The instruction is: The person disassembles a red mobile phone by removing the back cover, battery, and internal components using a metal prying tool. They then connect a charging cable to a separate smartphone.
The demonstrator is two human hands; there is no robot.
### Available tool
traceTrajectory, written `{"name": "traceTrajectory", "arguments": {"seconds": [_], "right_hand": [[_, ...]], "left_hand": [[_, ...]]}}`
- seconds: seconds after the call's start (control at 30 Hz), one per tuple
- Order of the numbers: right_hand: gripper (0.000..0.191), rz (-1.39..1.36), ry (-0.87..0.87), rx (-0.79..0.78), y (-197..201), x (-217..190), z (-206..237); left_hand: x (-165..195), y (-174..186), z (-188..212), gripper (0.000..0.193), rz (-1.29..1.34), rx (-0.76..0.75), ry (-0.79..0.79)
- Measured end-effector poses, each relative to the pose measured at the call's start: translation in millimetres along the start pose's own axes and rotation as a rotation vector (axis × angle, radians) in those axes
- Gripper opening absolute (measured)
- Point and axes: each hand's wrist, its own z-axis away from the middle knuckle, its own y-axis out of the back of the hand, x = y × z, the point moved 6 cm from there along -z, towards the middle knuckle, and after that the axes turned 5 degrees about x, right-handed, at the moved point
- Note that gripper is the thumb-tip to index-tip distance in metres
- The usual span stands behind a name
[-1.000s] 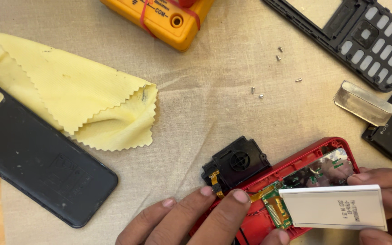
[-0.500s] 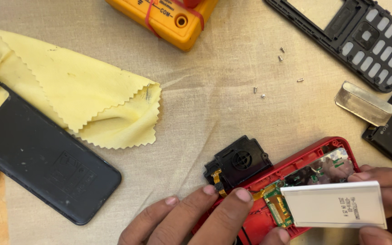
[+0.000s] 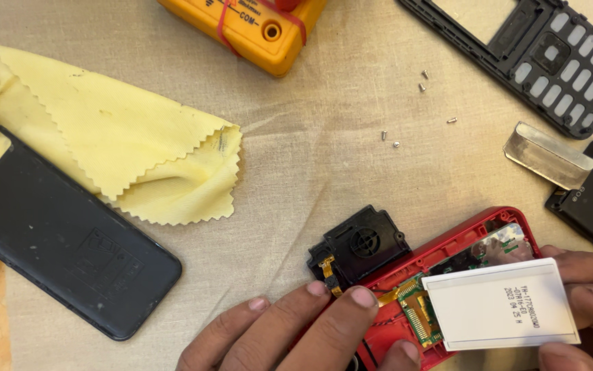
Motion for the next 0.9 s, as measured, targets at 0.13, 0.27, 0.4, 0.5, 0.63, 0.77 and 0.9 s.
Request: {"name": "traceTrajectory", "arguments": {"seconds": [0.13, 0.27, 0.4, 0.5, 0.63, 0.77, 0.9], "right_hand": [[0.029, -0.012, 0.113, -0.172, 17.0, 43.4, 13.1], [0.027, -0.028, -0.001, -0.344, 14.0, 69.8, 14.3], [0.023, -0.042, 0.031, -0.195, 21.9, 58.5, 11.1], [0.027, 0.028, -0.177, -0.305, 14.6, 65.6, 15.1], [0.027, 0.017, -0.07, -0.133, 15.8, 62.0, 28.2], [0.025, -0.014, -0.09, -0.194, 17.1, 88.6, 37.1], [0.025, -0.025, -0.181, -0.326, 13.6, 118.2, 37.9]], "left_hand": [[0.9, 0.2, -2.6, 0.027, -0.032, 0.016, -0.04], [1.4, 3.1, -2.6, 0.016, -0.055, -0.019, -0.144], [0.1, 5.8, -3.7, 0.016, -0.067, 0.051, -0.136], [-0.3, 7.3, -4.1, 0.014, -0.124, 0.147, -0.194], [-2.4, 6.7, -3.2, 0.014, -0.061, 0.158, -0.128], [-5.3, 5.7, -4.9, 0.017, -0.032, 0.183, -0.132], [-3.6, 8.0, -4.6, 0.02, -0.039, 0.126, -0.119]]}}
